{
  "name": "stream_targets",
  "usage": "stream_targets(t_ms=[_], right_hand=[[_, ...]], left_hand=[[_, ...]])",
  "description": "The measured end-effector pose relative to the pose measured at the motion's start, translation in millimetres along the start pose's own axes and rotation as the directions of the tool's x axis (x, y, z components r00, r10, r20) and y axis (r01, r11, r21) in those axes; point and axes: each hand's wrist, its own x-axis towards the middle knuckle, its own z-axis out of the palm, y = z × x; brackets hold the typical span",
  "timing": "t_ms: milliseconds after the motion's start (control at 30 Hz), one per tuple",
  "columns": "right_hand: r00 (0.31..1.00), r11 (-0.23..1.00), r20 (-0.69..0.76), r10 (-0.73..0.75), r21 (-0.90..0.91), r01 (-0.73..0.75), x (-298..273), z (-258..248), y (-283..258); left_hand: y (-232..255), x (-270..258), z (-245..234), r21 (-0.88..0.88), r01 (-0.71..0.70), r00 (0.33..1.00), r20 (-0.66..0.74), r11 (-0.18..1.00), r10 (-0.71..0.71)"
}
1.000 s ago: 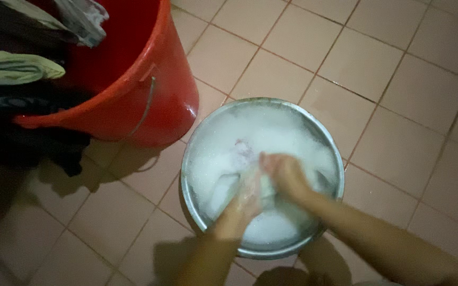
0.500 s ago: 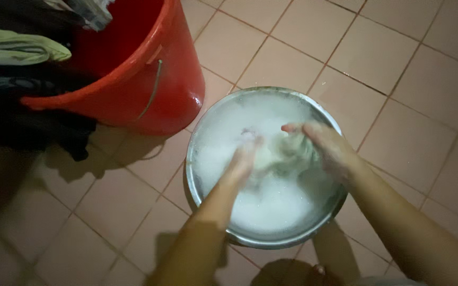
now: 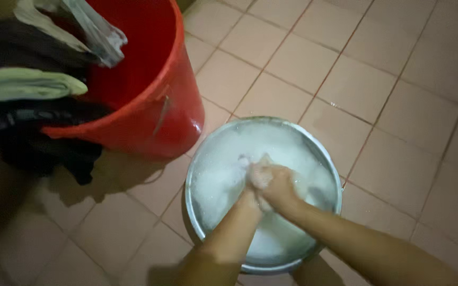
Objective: The person is hand-washing items of clothing in a basin of soapy water, scrubbing the fabric by hand and then wringing it out.
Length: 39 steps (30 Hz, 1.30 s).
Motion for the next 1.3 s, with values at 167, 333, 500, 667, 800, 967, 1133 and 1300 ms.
stream_targets(t_ms=[167, 333, 500, 667, 800, 967, 1133, 1300], right_hand=[[0.949, 0.949, -0.031, 0.313, -0.04, -0.314, 10, -16, 3], [0.737, 0.593, 0.325, 0.593, 0.443, -0.672, 17, -28, -4], [0.764, 0.792, 0.433, 0.478, 0.165, -0.588, -11, -18, 45], [0.538, 0.866, 0.68, 0.499, -0.367, -0.339, -64, 2, 54], [0.636, 0.587, 0.569, 0.521, 0.302, -0.751, -47, -46, 40], [0.698, 0.23, 0.435, 0.569, 0.731, -0.643, -23, -63, -1], [0.984, 0.996, -0.169, 0.051, -0.062, -0.063, -25, 22, -53], [0.877, 0.907, -0.291, 0.383, -0.061, -0.417, -23, 33, -24]], left_hand=[[-5, -26, 6, 0.005, 0.011, 1.0, 0.002, 1.0, -0.011], [12, -41, 3, 0.267, -0.099, 0.995, 0.02, 0.958, 0.098], [0, -48, -56, 0.945, -0.264, 0.96, 0.237, 0.194, 0.15], [-49, -32, -97, 0.943, -0.117, 0.992, 0.098, -0.312, -0.075], [-21, -25, -107, 0.897, 0.019, 0.993, 0.035, 0.441, -0.114], [6, -26, -64, 0.184, 0.034, 0.997, -0.081, 0.982, -0.02], [6, -45, -21, 0.063, 0.028, 0.999, 0.015, 0.998, -0.029], [6, -59, -11, 0.036, 0.072, 0.992, 0.106, 0.997, -0.076]])
